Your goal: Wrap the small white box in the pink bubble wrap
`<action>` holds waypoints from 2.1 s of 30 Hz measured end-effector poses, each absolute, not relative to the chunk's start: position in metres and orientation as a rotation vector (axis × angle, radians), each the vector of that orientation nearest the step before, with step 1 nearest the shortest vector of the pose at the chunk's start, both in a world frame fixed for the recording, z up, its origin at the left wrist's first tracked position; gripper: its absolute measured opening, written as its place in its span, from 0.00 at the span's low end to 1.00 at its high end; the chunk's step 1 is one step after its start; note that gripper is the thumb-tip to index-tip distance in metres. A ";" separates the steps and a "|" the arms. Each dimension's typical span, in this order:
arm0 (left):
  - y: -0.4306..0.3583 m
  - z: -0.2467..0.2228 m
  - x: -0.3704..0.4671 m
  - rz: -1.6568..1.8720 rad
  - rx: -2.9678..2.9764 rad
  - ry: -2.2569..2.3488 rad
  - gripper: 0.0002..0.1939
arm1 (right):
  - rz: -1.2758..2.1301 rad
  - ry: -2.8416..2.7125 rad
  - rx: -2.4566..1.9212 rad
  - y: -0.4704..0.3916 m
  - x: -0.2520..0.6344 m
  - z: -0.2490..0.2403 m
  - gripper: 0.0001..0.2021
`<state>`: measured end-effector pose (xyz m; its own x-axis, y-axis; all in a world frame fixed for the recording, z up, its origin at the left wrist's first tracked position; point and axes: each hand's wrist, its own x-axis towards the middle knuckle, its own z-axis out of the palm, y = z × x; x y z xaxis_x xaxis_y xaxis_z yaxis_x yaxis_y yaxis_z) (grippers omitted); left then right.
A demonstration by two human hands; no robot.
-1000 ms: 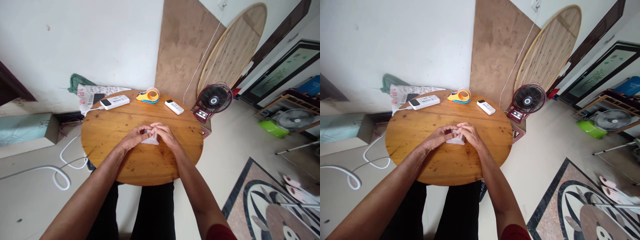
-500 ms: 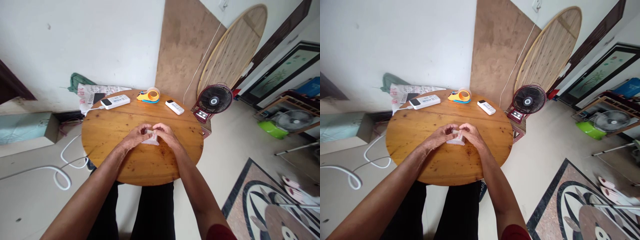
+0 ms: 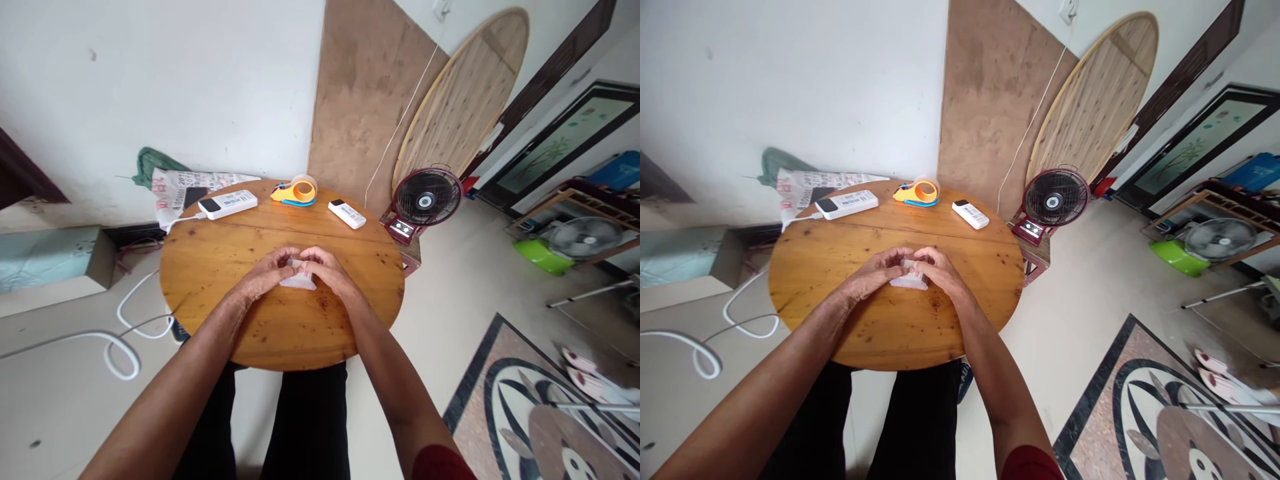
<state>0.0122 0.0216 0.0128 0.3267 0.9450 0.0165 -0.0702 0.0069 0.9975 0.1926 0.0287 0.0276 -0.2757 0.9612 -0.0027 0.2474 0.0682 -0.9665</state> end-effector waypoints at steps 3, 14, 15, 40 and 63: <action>0.022 0.011 0.012 0.996 1.303 0.879 0.28 | 1.271 -1.652 -1.194 0.029 0.193 0.026 0.14; 0.021 0.014 0.012 0.994 1.280 0.882 0.29 | 1.294 -1.497 -1.156 0.031 0.195 0.030 0.11; 0.021 0.014 0.012 0.998 1.280 0.889 0.29 | 1.298 -1.486 -1.152 0.031 0.196 0.030 0.11; 0.023 0.011 0.011 1.037 1.216 0.903 0.31 | 1.306 -1.522 -1.120 0.031 0.198 0.029 0.11; 0.022 0.013 0.012 1.034 1.220 0.946 0.33 | 1.148 -1.492 -1.131 0.034 0.195 0.027 0.11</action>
